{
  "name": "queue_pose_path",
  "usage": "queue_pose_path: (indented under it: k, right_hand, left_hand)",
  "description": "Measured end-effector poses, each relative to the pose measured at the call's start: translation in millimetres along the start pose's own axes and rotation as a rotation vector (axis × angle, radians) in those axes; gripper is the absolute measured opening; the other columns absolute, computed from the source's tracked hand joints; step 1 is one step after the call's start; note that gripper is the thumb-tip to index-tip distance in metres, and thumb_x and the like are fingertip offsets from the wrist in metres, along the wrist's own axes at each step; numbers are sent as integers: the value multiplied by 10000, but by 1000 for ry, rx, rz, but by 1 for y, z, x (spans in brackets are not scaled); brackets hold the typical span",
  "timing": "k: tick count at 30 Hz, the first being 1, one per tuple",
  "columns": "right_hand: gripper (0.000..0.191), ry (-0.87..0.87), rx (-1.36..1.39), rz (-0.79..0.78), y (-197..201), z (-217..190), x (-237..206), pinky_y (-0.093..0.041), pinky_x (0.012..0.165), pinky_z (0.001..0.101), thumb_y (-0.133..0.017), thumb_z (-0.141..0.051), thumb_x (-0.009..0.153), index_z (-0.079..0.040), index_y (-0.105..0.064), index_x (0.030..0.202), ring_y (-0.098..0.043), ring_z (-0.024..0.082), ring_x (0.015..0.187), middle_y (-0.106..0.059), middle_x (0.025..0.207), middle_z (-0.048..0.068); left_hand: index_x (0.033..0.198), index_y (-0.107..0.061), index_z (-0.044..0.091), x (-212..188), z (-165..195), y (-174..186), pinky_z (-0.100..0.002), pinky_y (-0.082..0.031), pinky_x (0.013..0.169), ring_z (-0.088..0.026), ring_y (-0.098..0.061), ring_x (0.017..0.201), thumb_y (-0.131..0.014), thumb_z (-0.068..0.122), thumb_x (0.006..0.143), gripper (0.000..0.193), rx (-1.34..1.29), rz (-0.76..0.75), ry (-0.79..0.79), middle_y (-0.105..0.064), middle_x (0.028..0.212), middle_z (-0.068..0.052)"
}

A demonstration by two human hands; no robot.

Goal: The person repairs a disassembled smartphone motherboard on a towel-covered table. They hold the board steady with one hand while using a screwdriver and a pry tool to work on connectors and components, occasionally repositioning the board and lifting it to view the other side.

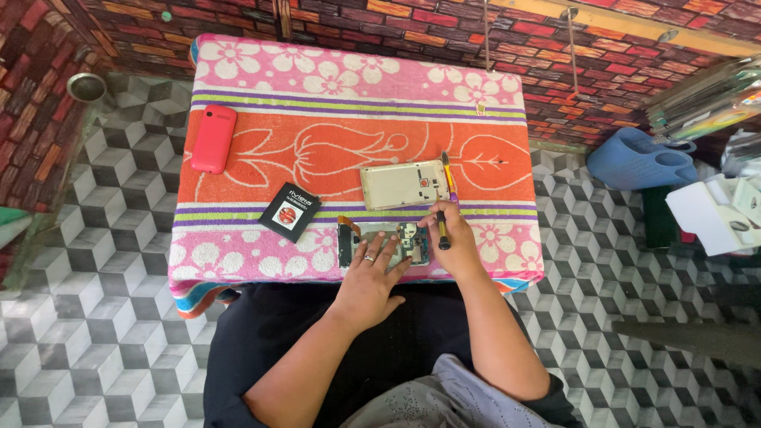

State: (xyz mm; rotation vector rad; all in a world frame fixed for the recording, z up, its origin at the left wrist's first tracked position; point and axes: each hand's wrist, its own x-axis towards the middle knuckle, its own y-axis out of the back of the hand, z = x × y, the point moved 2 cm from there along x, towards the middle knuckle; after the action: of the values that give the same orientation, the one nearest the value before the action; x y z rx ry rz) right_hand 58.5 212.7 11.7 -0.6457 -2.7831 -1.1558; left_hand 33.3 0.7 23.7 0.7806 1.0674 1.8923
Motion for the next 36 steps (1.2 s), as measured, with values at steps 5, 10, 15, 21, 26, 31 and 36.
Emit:
queue_pose_path:
  k: [5, 10, 15, 21, 26, 31, 36]
  right_hand:
    - [253, 135, -49, -1, 3, -7, -1, -573, 791, 409, -589, -23, 976, -94, -451, 1176, -750, 303, 911, -744, 944, 108]
    - [365, 272, -194, -57, 10, -22, -4, -523, 815, 466, -652, 19, 862, -104, -481, 1160, -678, 360, 935, -731, 970, 102]
    - [490, 249, -393, -82, 8, -37, -12, -449, 845, 486, -739, -13, 700, -116, -540, 1135, -628, 364, 921, -692, 919, 128]
    - [442, 277, -499, -9, -4, -38, -21, -449, 851, 478, -701, 33, 758, -121, -567, 1149, -654, 334, 932, -720, 904, 95]
    - [291, 57, -21, 8, 4, -6, -13, -540, 777, 379, -600, 9, 935, -88, -478, 1182, -702, 281, 883, -761, 1019, 113]
    - [199, -199, 221, 22, 4, 17, -8, -516, 684, 326, -501, -47, 1040, -96, -398, 1202, -628, 203, 716, -793, 1056, 61]
    - [177, -163, 98, -10, -4, 10, -3, -555, 714, 342, -552, -106, 1044, -98, -445, 1184, -686, 226, 766, -784, 1017, 61]
  left_hand:
    - [1398, -592, 138, 0, 0, 0, -595, -213, 1198, -428, -265, 1486, -831, 393, 734, 750, 4, 18, -5, -356, 1571, -224]
    - [1408, -585, 136, 1, 2, 0, -596, -204, 1201, -429, -260, 1487, -823, 404, 740, 758, 15, 7, 7, -355, 1570, -227]
    - [1406, -583, 130, 2, 2, -1, -598, -194, 1203, -427, -250, 1491, -821, 406, 746, 754, 17, -3, 14, -347, 1574, -228]
    - [1418, -577, 135, 0, 1, -2, -595, -197, 1206, -424, -245, 1496, -825, 394, 732, 775, -8, 15, 5, -344, 1582, -227]
    - [1421, -569, 132, 1, 1, -3, -598, -194, 1204, -425, -244, 1494, -824, 403, 739, 777, 7, 3, 3, -345, 1575, -230]
    - [1424, -568, 131, 1, 1, -3, -599, -190, 1202, -427, -245, 1491, -817, 408, 749, 771, 10, -8, 8, -347, 1571, -228]
    - [1422, -567, 123, 1, 2, -2, -607, -196, 1199, -442, -244, 1490, -812, 411, 755, 767, 42, -5, -8, -344, 1573, -240]
